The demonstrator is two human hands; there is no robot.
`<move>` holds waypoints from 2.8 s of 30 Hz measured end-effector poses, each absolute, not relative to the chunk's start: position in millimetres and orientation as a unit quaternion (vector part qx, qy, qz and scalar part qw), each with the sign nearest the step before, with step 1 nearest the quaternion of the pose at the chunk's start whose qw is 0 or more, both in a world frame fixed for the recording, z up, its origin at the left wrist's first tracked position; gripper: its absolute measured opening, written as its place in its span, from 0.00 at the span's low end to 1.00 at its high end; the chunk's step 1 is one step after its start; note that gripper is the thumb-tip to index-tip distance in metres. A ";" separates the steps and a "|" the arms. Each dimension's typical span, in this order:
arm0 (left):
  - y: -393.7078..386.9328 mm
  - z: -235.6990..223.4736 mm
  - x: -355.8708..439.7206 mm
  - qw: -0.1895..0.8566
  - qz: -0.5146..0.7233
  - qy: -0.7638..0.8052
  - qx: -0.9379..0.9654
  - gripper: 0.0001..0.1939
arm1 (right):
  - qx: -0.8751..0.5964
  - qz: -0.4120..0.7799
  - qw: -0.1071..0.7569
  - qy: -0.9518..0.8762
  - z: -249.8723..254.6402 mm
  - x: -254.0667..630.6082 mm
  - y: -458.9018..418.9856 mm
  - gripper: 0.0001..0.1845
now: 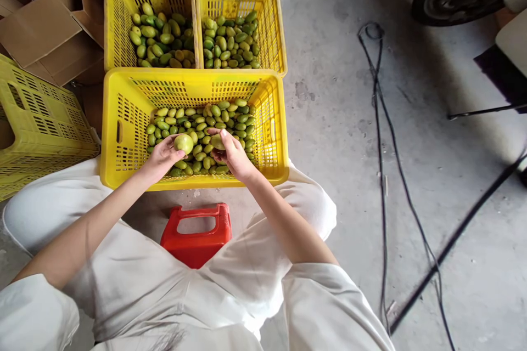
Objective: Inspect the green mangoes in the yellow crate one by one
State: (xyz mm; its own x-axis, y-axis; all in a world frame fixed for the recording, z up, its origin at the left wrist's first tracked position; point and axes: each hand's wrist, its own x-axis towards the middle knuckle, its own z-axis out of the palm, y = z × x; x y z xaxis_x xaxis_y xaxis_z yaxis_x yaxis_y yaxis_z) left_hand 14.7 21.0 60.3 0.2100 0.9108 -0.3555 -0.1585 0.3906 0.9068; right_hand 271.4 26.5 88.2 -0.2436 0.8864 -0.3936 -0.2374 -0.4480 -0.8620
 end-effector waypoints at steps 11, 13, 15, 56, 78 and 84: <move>25.9 56.9 9.3 0.654 0.413 0.493 0.398 0.37 | -0.468 0.706 0.407 -0.342 90.0 271.5 26.6 0.45; 27.2 60.8 8.7 0.659 0.403 0.493 0.400 0.33 | -0.456 0.717 0.411 -0.331 91.1 271.7 28.3 0.43; 27.3 65.7 9.5 0.669 0.401 0.489 0.391 0.31 | -0.441 0.729 0.410 -0.326 90.3 272.5 30.0 0.41; 21.9 95.6 23.5 0.712 0.408 0.471 0.324 0.39 | -0.401 0.772 0.423 -0.255 88.5 271.2 25.3 0.39; 21.2 90.1 19.9 0.719 0.396 0.487 0.299 0.35 | -0.429 0.747 0.453 -0.231 86.8 269.7 25.6 0.35; 28.0 91.9 19.8 0.702 0.439 0.483 0.284 0.31 | -0.457 0.717 0.488 -0.199 83.3 268.6 29.4 0.31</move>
